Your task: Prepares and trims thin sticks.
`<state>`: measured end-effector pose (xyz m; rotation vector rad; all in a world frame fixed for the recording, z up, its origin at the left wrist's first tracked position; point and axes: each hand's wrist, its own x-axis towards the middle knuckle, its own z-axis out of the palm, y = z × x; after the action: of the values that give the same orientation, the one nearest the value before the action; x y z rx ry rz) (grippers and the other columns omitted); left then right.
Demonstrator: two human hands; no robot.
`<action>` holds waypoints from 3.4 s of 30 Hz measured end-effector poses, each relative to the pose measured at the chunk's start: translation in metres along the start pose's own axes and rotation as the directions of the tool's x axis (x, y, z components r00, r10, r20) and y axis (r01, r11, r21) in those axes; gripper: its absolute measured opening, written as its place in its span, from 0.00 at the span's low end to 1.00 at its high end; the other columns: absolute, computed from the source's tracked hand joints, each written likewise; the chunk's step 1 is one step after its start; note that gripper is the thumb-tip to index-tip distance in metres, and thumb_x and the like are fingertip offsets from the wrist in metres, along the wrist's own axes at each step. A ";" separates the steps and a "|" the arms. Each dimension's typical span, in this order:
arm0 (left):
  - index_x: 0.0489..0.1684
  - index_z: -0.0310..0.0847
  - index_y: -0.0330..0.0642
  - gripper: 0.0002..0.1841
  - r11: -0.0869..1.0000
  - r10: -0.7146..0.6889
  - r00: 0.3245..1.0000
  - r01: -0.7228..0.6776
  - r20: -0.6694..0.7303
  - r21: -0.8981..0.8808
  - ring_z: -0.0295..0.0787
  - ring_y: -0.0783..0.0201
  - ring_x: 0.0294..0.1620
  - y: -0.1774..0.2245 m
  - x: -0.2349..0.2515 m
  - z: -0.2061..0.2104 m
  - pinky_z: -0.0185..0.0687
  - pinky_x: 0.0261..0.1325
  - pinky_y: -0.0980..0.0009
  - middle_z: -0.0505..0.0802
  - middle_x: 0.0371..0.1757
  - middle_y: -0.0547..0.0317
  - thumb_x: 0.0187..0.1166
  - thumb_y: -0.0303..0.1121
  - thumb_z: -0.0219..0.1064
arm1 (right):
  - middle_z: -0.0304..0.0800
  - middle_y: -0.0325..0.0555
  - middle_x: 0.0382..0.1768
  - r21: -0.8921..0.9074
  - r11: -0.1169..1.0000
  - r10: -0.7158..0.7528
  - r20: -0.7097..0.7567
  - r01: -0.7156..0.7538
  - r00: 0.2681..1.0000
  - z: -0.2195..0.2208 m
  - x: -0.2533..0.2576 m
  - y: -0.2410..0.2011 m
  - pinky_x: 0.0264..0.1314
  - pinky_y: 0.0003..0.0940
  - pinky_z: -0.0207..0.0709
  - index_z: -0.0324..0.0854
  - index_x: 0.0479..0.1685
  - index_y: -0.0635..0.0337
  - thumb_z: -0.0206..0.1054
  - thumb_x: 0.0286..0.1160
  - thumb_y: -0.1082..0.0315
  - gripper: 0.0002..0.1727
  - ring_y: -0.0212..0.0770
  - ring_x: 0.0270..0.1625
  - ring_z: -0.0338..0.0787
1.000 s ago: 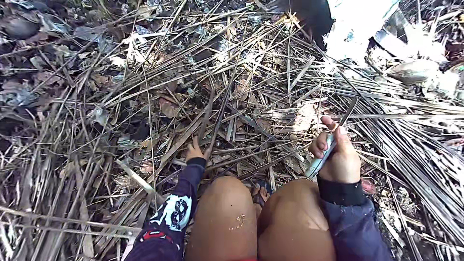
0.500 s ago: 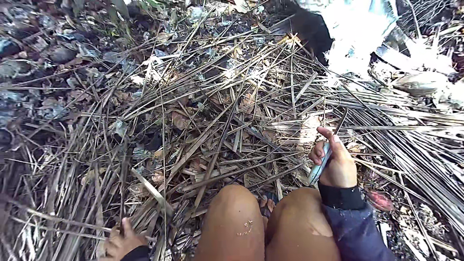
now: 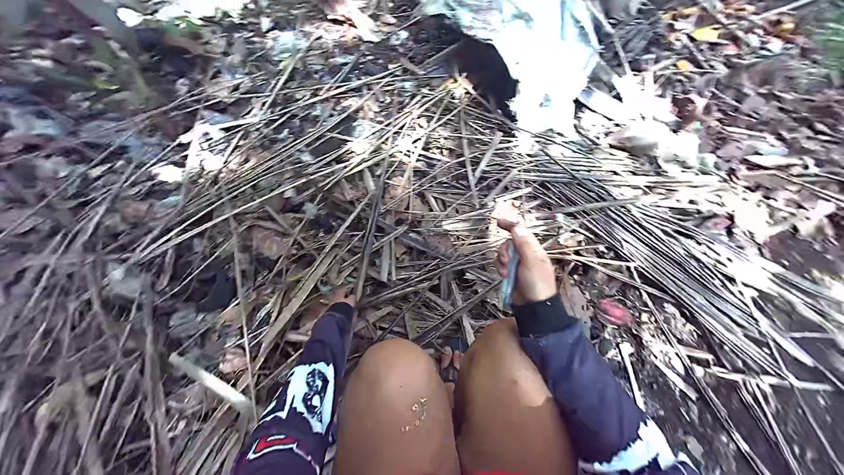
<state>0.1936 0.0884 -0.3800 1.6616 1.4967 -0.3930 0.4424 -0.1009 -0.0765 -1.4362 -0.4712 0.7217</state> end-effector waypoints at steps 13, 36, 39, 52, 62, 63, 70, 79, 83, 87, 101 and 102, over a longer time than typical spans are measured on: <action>0.72 0.83 0.44 0.24 0.965 0.018 0.999 -0.026 0.031 0.260 0.78 0.40 0.79 0.000 -0.006 0.024 0.65 0.82 0.39 0.86 0.73 0.38 0.84 0.48 0.67 | 0.69 0.32 0.16 -0.008 0.999 0.049 0.099 -0.049 0.994 0.021 -0.011 -0.003 0.19 0.20 0.67 0.75 0.71 0.62 0.45 0.94 0.62 0.21 0.25 0.14 0.69; 0.70 0.73 0.22 0.20 0.579 0.497 0.487 -0.802 -0.718 -0.144 0.89 0.60 0.33 0.106 -0.177 -0.103 0.87 0.43 0.60 0.90 0.45 0.36 0.88 0.24 0.45 | 0.87 0.57 0.35 -0.392 0.912 0.133 0.570 0.126 0.811 0.066 -0.008 -0.027 0.40 0.42 0.80 0.33 0.97 0.54 0.64 0.86 0.59 0.47 0.44 0.29 0.83; 0.65 0.76 0.23 0.22 0.487 0.597 0.440 -0.863 -0.671 -0.133 0.79 0.77 0.23 0.097 -0.194 -0.107 0.80 0.31 0.76 0.87 0.32 0.55 0.87 0.30 0.44 | 0.79 0.48 0.22 -0.188 0.966 -0.029 0.609 0.179 0.793 0.072 -0.001 -0.044 0.23 0.29 0.72 0.46 0.92 0.62 0.60 0.88 0.62 0.38 0.34 0.19 0.74; 0.52 0.90 0.30 0.13 0.581 0.728 0.286 -0.739 -0.623 0.340 0.95 0.43 0.44 0.098 -0.258 -0.119 0.89 0.50 0.43 0.95 0.47 0.39 0.80 0.32 0.69 | 0.73 0.32 0.16 -0.001 0.996 0.073 0.560 -0.088 0.825 0.060 -0.004 -0.032 0.18 0.18 0.70 0.70 0.62 0.56 0.48 0.93 0.58 0.14 0.24 0.14 0.72; 0.57 0.84 0.28 0.14 0.626 0.574 0.608 -0.758 -0.548 -0.185 0.92 0.64 0.33 0.133 -0.300 -0.119 0.90 0.44 0.64 0.94 0.37 0.50 0.89 0.29 0.56 | 0.77 0.29 0.20 -0.095 0.994 0.110 0.848 -0.056 0.519 0.062 -0.012 -0.024 0.20 0.17 0.68 0.59 0.87 0.58 0.56 0.84 0.62 0.31 0.21 0.15 0.70; 0.55 0.85 0.28 0.14 0.632 0.573 0.577 -0.763 -0.582 -0.135 0.92 0.61 0.32 0.134 -0.300 -0.117 0.89 0.45 0.60 0.94 0.36 0.48 0.89 0.30 0.56 | 0.75 0.29 0.19 -0.084 0.995 0.102 0.849 -0.057 0.518 0.061 -0.012 -0.022 0.20 0.17 0.68 0.62 0.85 0.58 0.55 0.84 0.62 0.29 0.21 0.15 0.70; 0.50 0.82 0.28 0.14 0.604 0.532 0.670 -0.729 -0.518 -0.322 0.80 0.76 0.20 0.148 -0.315 -0.120 0.78 0.27 0.79 0.87 0.26 0.60 0.91 0.30 0.52 | 0.74 0.22 0.16 -0.011 1.000 0.016 0.879 -0.014 0.476 0.051 -0.006 -0.019 0.20 0.15 0.66 0.78 0.64 0.54 0.56 0.83 0.59 0.17 0.18 0.15 0.70; 0.40 0.76 0.50 0.17 0.296 0.807 0.552 -0.070 0.210 -0.953 0.69 0.83 0.07 0.134 -0.304 -0.138 0.67 0.13 0.87 0.74 0.10 0.78 0.90 0.32 0.38 | 0.73 0.18 0.19 -0.024 0.990 -0.022 0.950 0.141 0.312 0.028 0.006 -0.017 0.24 0.12 0.65 0.78 0.63 0.55 0.59 0.84 0.59 0.16 0.13 0.19 0.69; 0.36 0.73 0.54 0.19 0.305 0.806 0.510 0.079 0.302 -0.949 0.69 0.83 0.08 0.131 -0.286 -0.134 0.67 0.13 0.87 0.74 0.11 0.78 0.90 0.34 0.35 | 0.84 0.35 0.32 -0.238 0.868 0.007 0.883 0.435 0.470 0.033 0.004 -0.016 0.32 0.23 0.73 0.77 0.75 0.59 0.59 0.85 0.57 0.25 0.24 0.26 0.76; 0.40 0.73 0.49 0.16 0.518 0.654 0.698 -0.131 0.293 -0.845 0.66 0.82 0.08 0.104 -0.280 -0.120 0.64 0.14 0.85 0.73 0.11 0.78 0.93 0.33 0.38 | 0.88 0.72 0.58 -0.593 0.718 -0.045 0.483 0.365 0.874 0.026 0.023 -0.033 0.66 0.70 0.73 0.74 0.79 0.65 0.57 0.90 0.64 0.23 0.69 0.59 0.88; 0.63 0.77 0.20 0.17 0.948 0.300 0.938 -0.313 -0.171 -0.056 0.81 0.51 0.41 -0.125 -0.199 -0.192 0.77 0.53 0.52 0.86 0.44 0.33 0.91 0.27 0.48 | 0.81 0.69 0.72 -0.808 0.586 -0.004 -0.080 -0.063 0.997 -0.055 0.123 -0.080 0.74 0.76 0.64 0.65 0.89 0.48 0.51 0.93 0.52 0.29 0.73 0.75 0.78; 0.65 0.76 0.19 0.18 0.962 0.243 0.950 -0.262 -0.197 -0.080 0.83 0.44 0.50 -0.148 -0.198 -0.195 0.76 0.61 0.47 0.86 0.52 0.26 0.92 0.27 0.49 | 0.80 0.69 0.73 -0.805 0.587 -0.012 -0.113 -0.084 0.994 -0.066 0.130 -0.083 0.74 0.76 0.63 0.66 0.88 0.50 0.51 0.93 0.53 0.28 0.73 0.76 0.77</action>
<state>-0.0485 0.0927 -0.1777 1.8165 1.3860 -0.0196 0.5936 -0.0564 -0.0178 -2.3543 -0.7464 0.4472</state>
